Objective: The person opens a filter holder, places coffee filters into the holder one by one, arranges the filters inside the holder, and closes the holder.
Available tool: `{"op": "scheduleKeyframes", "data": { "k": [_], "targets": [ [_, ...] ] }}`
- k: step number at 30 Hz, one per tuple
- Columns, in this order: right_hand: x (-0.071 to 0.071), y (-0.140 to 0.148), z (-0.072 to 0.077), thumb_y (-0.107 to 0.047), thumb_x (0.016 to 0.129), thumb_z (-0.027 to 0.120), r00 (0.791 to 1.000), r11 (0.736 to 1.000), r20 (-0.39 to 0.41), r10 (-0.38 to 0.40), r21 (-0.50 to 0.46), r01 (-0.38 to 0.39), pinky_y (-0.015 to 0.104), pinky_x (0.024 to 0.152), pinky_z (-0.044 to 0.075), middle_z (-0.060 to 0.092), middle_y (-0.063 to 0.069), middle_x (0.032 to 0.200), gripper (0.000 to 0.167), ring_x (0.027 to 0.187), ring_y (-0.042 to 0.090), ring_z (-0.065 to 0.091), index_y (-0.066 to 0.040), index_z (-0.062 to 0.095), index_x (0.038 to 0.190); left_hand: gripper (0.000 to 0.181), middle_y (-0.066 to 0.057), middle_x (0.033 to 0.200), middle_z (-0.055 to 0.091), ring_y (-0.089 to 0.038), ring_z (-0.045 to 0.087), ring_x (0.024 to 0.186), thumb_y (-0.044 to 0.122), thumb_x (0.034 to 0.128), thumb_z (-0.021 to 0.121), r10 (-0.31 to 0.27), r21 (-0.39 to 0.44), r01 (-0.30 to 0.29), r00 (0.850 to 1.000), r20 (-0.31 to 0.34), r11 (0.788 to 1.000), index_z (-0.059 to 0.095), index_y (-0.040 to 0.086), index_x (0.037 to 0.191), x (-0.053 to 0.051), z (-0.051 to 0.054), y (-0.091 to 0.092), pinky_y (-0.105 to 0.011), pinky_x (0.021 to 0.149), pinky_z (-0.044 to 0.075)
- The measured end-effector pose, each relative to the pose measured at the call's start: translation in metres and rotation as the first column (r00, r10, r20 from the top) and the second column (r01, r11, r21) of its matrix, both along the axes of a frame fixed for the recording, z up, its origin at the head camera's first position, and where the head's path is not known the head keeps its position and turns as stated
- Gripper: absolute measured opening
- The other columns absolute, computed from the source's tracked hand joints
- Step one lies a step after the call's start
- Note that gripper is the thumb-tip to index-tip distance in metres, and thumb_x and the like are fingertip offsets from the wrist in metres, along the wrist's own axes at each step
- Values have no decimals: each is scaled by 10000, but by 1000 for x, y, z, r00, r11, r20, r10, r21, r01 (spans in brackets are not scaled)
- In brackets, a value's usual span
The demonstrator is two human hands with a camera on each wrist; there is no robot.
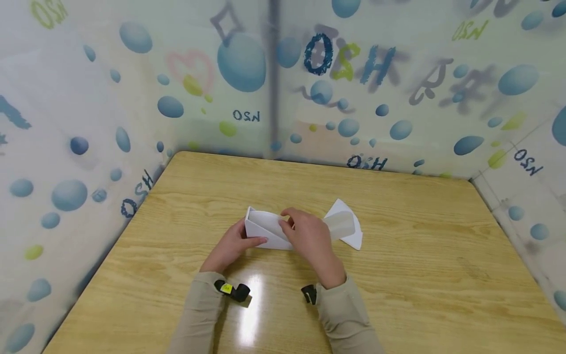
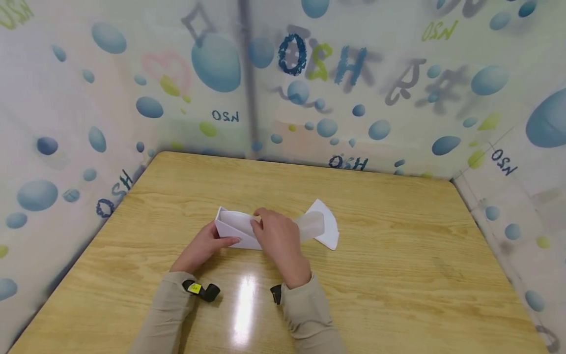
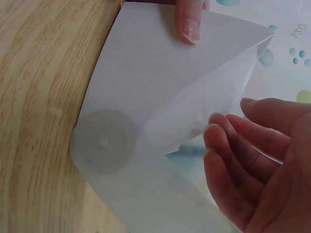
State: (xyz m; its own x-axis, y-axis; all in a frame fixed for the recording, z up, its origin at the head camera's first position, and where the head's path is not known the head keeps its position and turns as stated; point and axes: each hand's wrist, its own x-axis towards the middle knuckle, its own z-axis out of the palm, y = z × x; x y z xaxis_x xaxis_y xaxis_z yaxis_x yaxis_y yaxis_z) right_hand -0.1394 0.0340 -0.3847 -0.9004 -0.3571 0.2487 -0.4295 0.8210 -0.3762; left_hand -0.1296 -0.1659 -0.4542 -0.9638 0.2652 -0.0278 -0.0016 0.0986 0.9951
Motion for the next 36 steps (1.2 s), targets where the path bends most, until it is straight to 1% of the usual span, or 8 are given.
{"op": "scheduleKeyframes", "data": {
  "k": [4,11,15,21,26,30,33,36],
  "targets": [
    [1,2,1,-350,870,562,999,1000,37,5,-8,-5,209,453,370,613,-83,755,241,533,42,469,-188,637,1033,523,-90,1107,561,-218,538,1009,258,757,716,-6,-5,6,1000,-8,1000,475,135,1205,-4,-10,-1,-355,805,450],
    [3,5,6,-343,878,556,997,999,71,20,-42,-17,222,501,392,605,-81,761,243,578,48,486,-183,632,1044,480,-79,1113,560,-219,533,1017,215,771,708,-14,-14,15,998,55,1000,487,145,1191,3,11,2,-354,817,444],
    [4,9,13,-343,874,559,999,996,22,46,-72,-45,214,516,391,591,-104,756,233,590,32,474,-197,635,1039,494,-77,1123,556,-219,528,1022,208,774,705,-14,-23,15,999,53,1000,477,132,1206,2,11,1,-349,821,441],
    [4,23,28,-296,883,561,993,977,-98,68,-193,-86,210,519,393,594,-111,759,207,614,10,483,-183,649,1031,535,-64,1097,573,-202,544,988,270,738,731,16,-45,-15,1000,18,999,485,153,1199,-5,-4,-2,-334,804,445],
    [2,43,37,-246,893,556,974,938,-222,41,-326,-114,216,501,385,582,-97,726,184,579,18,461,-147,661,1007,557,-75,1079,580,-213,553,974,299,718,744,21,-47,-21,1000,0,999,489,151,1191,-6,-10,-3,-347,793,449],
    [-1,62,40,-229,894,552,957,882,-290,8,-448,-144,211,511,395,578,-79,699,179,573,32,470,-124,664,986,560,-61,1089,577,-207,546,986,312,714,744,25,-50,-24,1000,12,998,488,171,1192,-5,-11,-3,-349,804,443],
    [-4,75,39,-229,892,554,955,844,-293,-42,-522,-123,206,512,394,584,-62,698,181,579,45,491,-119,666,982,559,-48,1104,572,-202,540,1001,318,713,745,30,-46,-29,999,26,999,489,190,1193,-4,-11,-4,-356,821,436],
    [-9,85,35,-257,894,549,961,819,-247,-120,-572,-45,202,506,382,579,-54,681,192,580,57,500,-135,668,982,557,-42,1105,572,-200,538,1003,324,711,745,37,-48,-36,999,32,998,492,196,1191,-3,-12,-4,-360,827,432]
  ]
}}
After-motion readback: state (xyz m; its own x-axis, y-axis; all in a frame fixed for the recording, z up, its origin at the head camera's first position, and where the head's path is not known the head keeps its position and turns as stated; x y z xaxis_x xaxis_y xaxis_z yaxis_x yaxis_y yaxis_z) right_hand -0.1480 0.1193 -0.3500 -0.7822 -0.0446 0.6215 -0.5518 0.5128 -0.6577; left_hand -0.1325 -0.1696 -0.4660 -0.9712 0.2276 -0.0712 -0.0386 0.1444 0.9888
